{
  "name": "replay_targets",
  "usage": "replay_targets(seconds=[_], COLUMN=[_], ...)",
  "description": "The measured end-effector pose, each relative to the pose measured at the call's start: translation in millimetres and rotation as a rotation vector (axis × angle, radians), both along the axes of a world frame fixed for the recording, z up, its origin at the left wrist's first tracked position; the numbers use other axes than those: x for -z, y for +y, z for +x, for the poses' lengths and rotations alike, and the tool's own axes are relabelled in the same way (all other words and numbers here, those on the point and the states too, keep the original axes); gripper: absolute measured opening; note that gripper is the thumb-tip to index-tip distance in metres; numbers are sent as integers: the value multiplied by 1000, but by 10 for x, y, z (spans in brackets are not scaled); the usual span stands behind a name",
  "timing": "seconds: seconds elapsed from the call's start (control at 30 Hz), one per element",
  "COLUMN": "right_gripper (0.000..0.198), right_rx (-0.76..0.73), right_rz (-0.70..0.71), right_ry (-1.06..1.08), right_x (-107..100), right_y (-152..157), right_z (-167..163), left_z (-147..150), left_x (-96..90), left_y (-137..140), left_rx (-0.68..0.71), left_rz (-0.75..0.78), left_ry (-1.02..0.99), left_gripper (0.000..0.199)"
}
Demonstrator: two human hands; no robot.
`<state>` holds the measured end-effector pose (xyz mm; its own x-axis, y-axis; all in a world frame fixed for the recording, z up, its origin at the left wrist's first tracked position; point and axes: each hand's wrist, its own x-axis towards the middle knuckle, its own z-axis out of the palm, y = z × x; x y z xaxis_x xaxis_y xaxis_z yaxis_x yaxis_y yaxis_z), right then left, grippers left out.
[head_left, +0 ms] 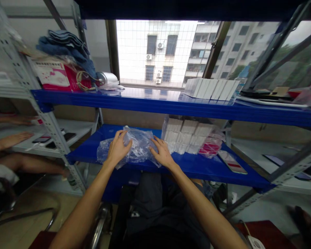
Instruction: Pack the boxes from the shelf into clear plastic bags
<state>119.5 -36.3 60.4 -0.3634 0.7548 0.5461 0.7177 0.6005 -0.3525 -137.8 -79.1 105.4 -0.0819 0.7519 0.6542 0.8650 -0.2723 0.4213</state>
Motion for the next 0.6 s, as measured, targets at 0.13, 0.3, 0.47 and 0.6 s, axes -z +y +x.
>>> replay_targets(seconds=[0.13,0.3,0.47,0.6], right_gripper=[61,66,69,68], right_rx=[-42,-77,-16,-34], right_rz=[-128,-337,-464,-472], right_ry=[-197,-321,-372,-379], right_x=[-221,-127,202,312], right_y=[385,689,733,699], right_z=[-711,-1296,-1385,-1289], left_z=[-582,-975,-1110,-1143], left_x=[4,340,700,802], left_y=[57,181,374,463], left_rx=[-227,-377,-396,-354], left_rz=[-111,-431,-648,-752], left_ry=[-2,50,174,186], left_gripper=[63,78,91,97])
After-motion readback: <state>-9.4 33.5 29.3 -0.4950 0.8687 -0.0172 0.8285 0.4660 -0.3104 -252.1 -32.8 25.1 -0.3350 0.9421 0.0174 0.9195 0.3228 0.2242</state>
